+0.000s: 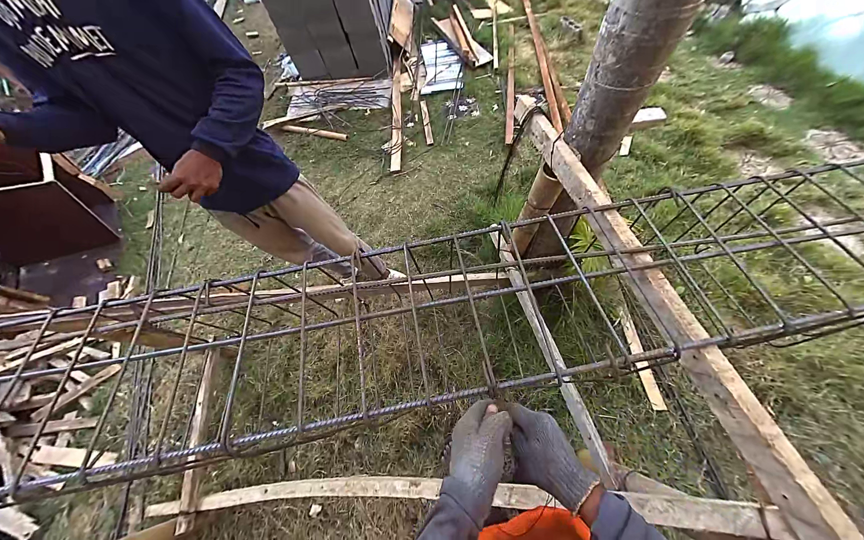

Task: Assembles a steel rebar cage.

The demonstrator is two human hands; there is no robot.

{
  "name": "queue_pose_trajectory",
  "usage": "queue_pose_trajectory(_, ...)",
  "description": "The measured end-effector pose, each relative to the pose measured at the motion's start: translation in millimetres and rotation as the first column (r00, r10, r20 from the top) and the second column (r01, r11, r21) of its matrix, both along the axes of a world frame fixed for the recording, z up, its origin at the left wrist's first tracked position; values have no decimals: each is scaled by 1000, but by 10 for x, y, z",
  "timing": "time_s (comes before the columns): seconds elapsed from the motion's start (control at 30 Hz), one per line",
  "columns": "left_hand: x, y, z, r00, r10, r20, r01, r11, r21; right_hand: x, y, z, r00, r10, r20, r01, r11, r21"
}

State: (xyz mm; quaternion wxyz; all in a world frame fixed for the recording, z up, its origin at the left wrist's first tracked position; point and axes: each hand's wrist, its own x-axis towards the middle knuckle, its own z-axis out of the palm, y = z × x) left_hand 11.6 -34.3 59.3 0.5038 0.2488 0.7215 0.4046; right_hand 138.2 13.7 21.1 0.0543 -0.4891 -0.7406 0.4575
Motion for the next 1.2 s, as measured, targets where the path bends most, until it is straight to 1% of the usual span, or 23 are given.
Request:
queue_pose_trajectory(0.03,-8,-59,-61,993,83,89,-85,996,19,9,12,0,1000,12,17,-12,1000,-7)
queue_pose_trajectory(0.07,-35,-102,-128,977,137,165,-137,991,-8,6,18,-3,999,16,31,-16,1000,-14)
queue_pose_trajectory(0.13,-62,-148,-257,934,164,316,-138,985,-105,1,-12,-6,999,-6,34,7,1000,-22)
queue_pose_trajectory(0.17,-53,-142,-333,910,161,381,-130,986,-106,-4,-31,-17,999,-23,29,23,1000,-17)
queue_pose_trajectory(0.27,1,-16,-430,855,151,496,-166,986,-15,-12,-76,-10,998,-53,39,52,998,27)
queue_pose_trajectory(0.33,15,28,-429,831,172,529,-198,980,-8,-20,-124,18,996,-52,72,50,998,33)
queue_pose_trajectory(0.37,16,45,-420,851,178,495,-200,980,-8,-40,-148,48,995,-54,80,52,998,28)
queue_pose_trajectory(0.43,21,115,-346,947,164,275,-160,986,-37,-95,-203,110,996,-66,64,65,998,20)
queue_pose_trajectory(0.47,10,150,-293,983,110,145,-100,992,-73,-116,-231,138,996,-76,38,75,997,20)
queue_pose_trajectory(0.53,-40,232,-202,997,-60,-56,51,987,-151,-136,-249,196,995,-97,-38,97,995,-10)
queue_pose_trajectory(0.6,-94,277,-118,974,-192,-120,165,965,-202,-93,-257,230,989,-100,-110,94,994,-59)
queue_pose_trajectory(0.63,-115,263,-105,974,-203,-101,181,965,-190,-54,-255,256,987,-88,-136,74,992,-101)
queue_pose_trajectory(0.67,-122,228,-132,986,-159,-41,152,978,-143,-13,-245,295,985,-78,-155,55,987,-152)
queue_pose_trajectory(0.7,-108,174,-191,994,-61,88,67,995,-69,36,-232,329,983,-78,-169,41,976,-215)
queue_pose_trajectory(0.73,-84,111,-257,961,47,273,-44,999,-17,82,-220,358,978,-98,-183,45,960,-277)
queue_pose_trajectory(0.77,-57,54,-311,878,126,463,-140,990,-3,126,-210,397,973,-122,-198,52,944,-325)
queue_pose_trajectory(0.8,-33,9,-355,758,169,631,-210,978,-9,156,-200,443,968,-142,-209,60,932,-357)
queue_pose_trajectory(0.83,-17,-33,-397,644,167,746,-246,969,-4,173,-196,483,962,-161,-222,67,923,-379)
queue_pose_trajectory(0.87,-14,-71,-450,569,127,813,-252,967,26,178,-193,512,956,-176,-234,73,917,-392)
queue_pose_trajectory(0.93,-5,-89,-534,514,74,854,-267,960,77,168,-179,545,946,-194,-260,78,913,-400)
queue_pose_trajectory(1.03,37,-72,-609,512,54,857,-281,954,107,168,-141,572,923,-241,-300,85,888,-452)
queue_pose_trajectory(1.13,69,-70,-639,461,-27,887,-261,951,164,165,-135,596,909,-284,-304,105,864,-493)
queue_pose_trajectory(1.2,82,-45,-617,460,-38,887,-267,947,179,158,-137,602,901,-303,-309,112,854,-508)
